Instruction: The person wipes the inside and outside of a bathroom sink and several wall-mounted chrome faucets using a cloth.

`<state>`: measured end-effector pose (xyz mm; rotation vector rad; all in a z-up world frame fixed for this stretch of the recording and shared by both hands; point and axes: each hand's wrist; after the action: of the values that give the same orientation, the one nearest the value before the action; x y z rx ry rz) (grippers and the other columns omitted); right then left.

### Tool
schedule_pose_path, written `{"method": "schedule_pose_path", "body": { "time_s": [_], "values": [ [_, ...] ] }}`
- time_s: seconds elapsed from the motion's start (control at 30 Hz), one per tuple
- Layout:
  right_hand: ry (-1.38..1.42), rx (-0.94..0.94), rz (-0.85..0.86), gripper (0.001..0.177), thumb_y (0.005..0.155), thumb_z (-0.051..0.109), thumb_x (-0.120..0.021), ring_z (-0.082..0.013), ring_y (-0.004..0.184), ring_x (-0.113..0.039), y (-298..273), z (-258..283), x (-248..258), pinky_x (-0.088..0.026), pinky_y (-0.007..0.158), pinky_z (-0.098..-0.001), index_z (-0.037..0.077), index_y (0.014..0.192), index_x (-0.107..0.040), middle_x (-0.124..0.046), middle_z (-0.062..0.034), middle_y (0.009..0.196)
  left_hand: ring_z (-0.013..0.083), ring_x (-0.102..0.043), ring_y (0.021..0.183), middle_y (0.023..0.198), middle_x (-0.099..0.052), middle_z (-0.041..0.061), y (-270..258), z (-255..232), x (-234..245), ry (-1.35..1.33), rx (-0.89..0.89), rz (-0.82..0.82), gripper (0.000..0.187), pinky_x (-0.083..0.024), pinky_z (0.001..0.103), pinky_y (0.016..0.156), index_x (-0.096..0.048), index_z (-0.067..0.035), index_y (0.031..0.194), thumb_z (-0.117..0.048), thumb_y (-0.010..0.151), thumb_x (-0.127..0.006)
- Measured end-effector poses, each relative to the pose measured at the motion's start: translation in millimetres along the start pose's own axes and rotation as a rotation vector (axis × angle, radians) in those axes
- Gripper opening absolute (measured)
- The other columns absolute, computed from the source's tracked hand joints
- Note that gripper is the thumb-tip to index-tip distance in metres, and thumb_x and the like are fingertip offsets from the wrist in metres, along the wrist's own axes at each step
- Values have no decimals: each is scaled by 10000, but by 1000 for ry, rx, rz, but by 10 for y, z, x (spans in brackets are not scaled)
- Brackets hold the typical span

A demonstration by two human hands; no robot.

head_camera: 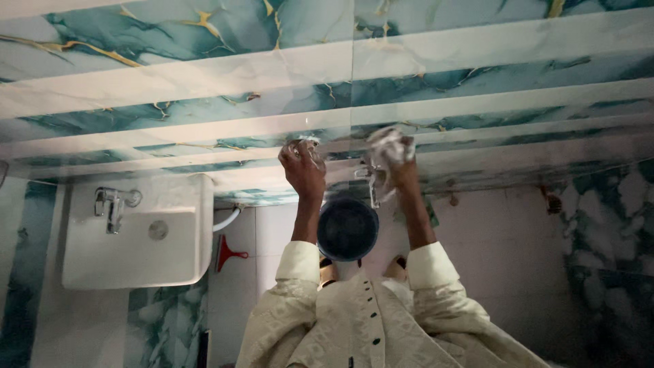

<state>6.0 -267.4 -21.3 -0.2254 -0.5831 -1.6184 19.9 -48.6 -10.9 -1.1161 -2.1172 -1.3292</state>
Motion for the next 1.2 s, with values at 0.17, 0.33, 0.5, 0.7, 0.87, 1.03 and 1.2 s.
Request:
{"method": "schedule_pose_path", "body": {
  "time_s": [0.17,0.33,0.5,0.7,0.87,1.03,1.2],
  "values": [
    [-734,-193,45,670,882,361,-820,-435,1117,-649,68,474,-119,-571,838,-551,115,1449,-562,-599,-240,1350,412,-530,1196,1230,-578,168,10,-16,39,-4,-43,-36,345,-496,524,989,-639,-89,1132,-68,805,-744],
    [-656,-267,8,819,785,409,-836,-415,1073,-654,160,496,-113,-572,836,-523,68,1460,-523,-572,-290,1340,402,-537,1193,1242,-583,161,-9,4,-10,0,4,-24,349,-520,498,953,-649,-115,1139,-73,810,-760],
    [213,-486,-15,741,807,392,-825,-396,1063,-658,290,-173,3,-576,835,-515,80,1411,-531,-590,-259,1299,390,-529,1189,1231,-560,163,-38,-9,-18,-3,-14,-79,330,-518,496,950,-651,-132,1148,-71,854,-786],
    [619,-349,30,647,834,372,-812,-374,1051,-664,59,-246,-31,-581,834,-504,95,1352,-541,-613,-223,1251,421,-528,1209,1273,-556,181,8,-128,102,-16,49,-32,443,-514,510,957,-616,-130,1137,-66,750,-823],
    [623,-322,-120,570,857,354,-801,-355,1040,-668,-23,-99,-67,-586,833,-496,107,1303,-549,-631,-193,1210,423,-605,1154,1282,-555,177,39,-130,139,-71,89,-15,459,-545,505,911,-584,-119,1152,-74,771,-836],
    [-493,-163,-152,581,820,327,-819,-430,1114,-630,-47,125,-257,-542,889,-571,129,1312,-582,-612,-233,1267,428,-658,1105,1260,-554,176,19,-67,98,-82,87,-5,455,-579,504,835,-576,-118,1132,-103,771,-853],
    [-691,156,-151,768,733,236,-834,-588,1332,-436,-201,101,-390,-357,1008,-748,140,1455,-591,-479,-339,1462,427,-658,1079,1277,-547,195,8,-35,59,-81,96,-20,457,-577,495,845,-573,-92,1152,-115,793,-855]
  ]
}}
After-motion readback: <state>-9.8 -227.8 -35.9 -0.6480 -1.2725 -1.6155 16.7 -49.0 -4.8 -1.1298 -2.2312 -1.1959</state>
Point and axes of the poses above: each hand's wrist, its own y-axis towards the middle knuckle, its own x-axis out of the back of the hand, z = x × y
